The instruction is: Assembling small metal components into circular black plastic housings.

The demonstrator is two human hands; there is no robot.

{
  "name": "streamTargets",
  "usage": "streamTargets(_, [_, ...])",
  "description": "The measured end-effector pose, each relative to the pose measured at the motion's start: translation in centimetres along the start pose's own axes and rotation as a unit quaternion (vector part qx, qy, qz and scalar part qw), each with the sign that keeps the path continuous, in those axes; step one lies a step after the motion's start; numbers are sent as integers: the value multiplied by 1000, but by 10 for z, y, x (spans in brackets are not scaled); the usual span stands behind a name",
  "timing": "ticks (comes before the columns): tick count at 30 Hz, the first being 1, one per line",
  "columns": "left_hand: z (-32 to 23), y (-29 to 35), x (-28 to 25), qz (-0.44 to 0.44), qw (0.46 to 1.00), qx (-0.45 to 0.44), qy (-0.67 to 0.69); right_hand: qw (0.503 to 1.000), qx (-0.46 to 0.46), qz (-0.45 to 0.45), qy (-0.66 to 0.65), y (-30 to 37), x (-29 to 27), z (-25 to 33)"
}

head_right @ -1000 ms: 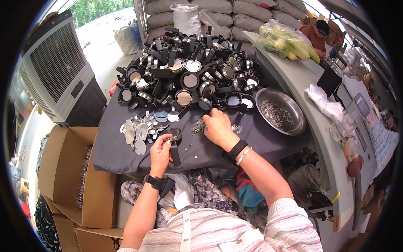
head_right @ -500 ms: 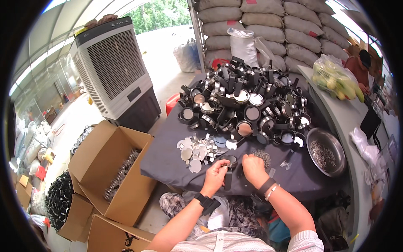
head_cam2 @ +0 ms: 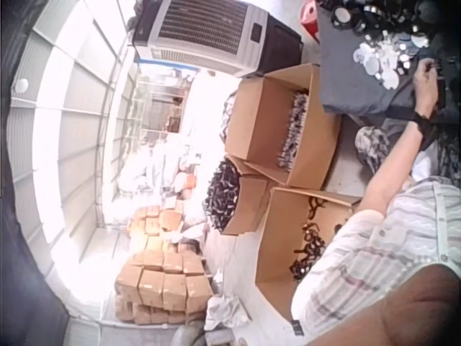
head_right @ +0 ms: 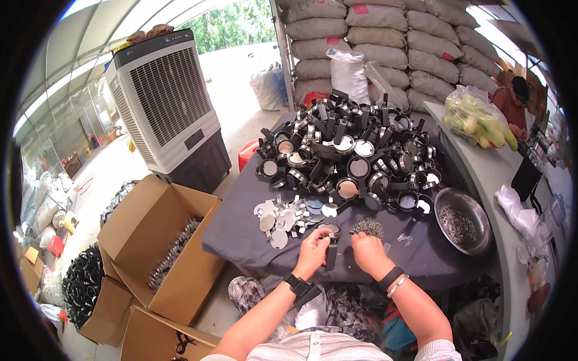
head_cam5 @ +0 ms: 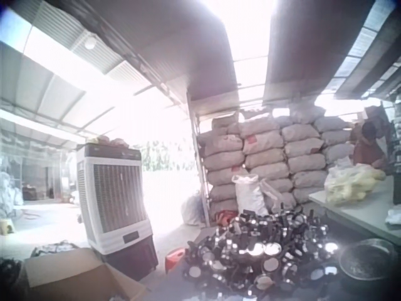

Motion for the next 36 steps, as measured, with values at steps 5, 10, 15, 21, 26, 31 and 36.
streamTargets(5, [8, -4, -2, 0, 999, 27, -34, 999, 24, -6, -33, -3, -1, -3])
streamTargets(10, [4, -6, -14, 0, 1000, 18, 6, 999, 11, 17, -24, -15, -8, -4])
streamTargets(15, [5, -8, -8, 31, 999, 12, 10, 953, 92, -35, -287, -13, -24, -3])
streamTargets(21, [3, -5, -6, 37, 999, -1, 8, 918, 68, -121, -371, -14, -19, 20])
streamTargets(26, [3, -5, -9, 37, 999, -6, 8, 912, 54, -166, -372, -16, -8, 30])
streamTargets(31, [2, -6, -9, 31, 999, -4, 13, 928, 6, -207, -309, -19, -8, 34])
streamTargets(36, [3, -6, -11, 34, 999, -13, 17, 930, -7, -240, -280, -21, -3, 40])
Point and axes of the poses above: each hand's wrist, its own y-axis away from the middle knuckle, its own x-axis out of the palm, z = x × y, the point moved 3 cm from there along -y, towards the middle knuckle, and after that the axes turned 6 degrees about y, right-handed, at the moved point
